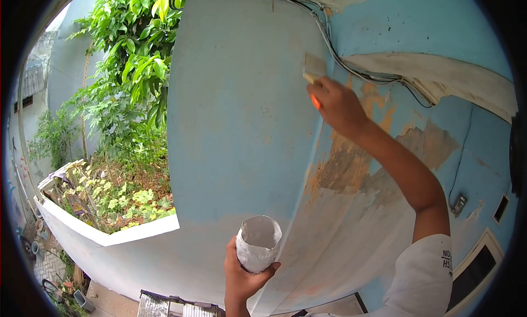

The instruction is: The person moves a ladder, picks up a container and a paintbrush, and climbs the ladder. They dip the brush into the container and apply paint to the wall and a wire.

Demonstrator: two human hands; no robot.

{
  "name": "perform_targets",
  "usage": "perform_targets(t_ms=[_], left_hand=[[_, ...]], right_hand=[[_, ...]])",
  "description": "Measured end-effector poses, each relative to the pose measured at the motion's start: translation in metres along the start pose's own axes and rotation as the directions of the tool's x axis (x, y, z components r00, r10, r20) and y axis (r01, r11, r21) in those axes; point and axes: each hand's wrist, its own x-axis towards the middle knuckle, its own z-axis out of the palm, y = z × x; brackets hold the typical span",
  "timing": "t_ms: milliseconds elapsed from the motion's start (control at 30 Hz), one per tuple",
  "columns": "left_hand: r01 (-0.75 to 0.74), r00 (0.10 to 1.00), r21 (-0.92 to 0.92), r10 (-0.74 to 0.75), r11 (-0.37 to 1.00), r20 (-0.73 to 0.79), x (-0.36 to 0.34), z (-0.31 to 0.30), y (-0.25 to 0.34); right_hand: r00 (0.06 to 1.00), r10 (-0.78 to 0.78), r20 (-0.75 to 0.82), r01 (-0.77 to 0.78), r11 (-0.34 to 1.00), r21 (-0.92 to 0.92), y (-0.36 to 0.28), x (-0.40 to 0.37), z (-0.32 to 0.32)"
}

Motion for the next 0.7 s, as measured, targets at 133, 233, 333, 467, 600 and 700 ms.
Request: perform_targets(t_ms=[133,233,333,467,600,700], left_hand=[[-0.016,1.000,0.035,0.016,0.999,0.008,-0.003,0.002,-0.003],[-0.004,0.999,-0.003,0.004,1.000,0.037,-0.001,0.007,-0.007],[-0.021,0.998,0.053,0.018,0.998,0.062,-0.003,0.007,-0.009],[0.022,0.999,0.040,-0.024,0.999,0.043,-0.002,0.006,-0.006],[0.012,1.000,0.029,-0.012,1.000,-0.003,-0.001,0.001,-0.002],[0.018,1.000,0.012,-0.018,1.000,0.002,-0.001,-0.004,-0.008]], right_hand=[[1.000,0.002,0.026,-0.005,0.995,0.100,-0.048,-0.064,-0.005],[1.000,0.000,-0.002,0.001,0.978,0.207,-0.046,-0.060,-0.011],[0.989,0.117,-0.085,-0.104,0.983,0.149,-0.005,0.001,-0.019],[0.971,0.141,-0.195,-0.150,0.988,-0.032,0.052,0.072,-0.013],[0.957,-0.030,-0.287,-0.040,0.972,-0.233,0.050,0.097,0.007],[0.976,-0.061,-0.209,-0.013,0.943,-0.332,0.035,0.079,0.021]])
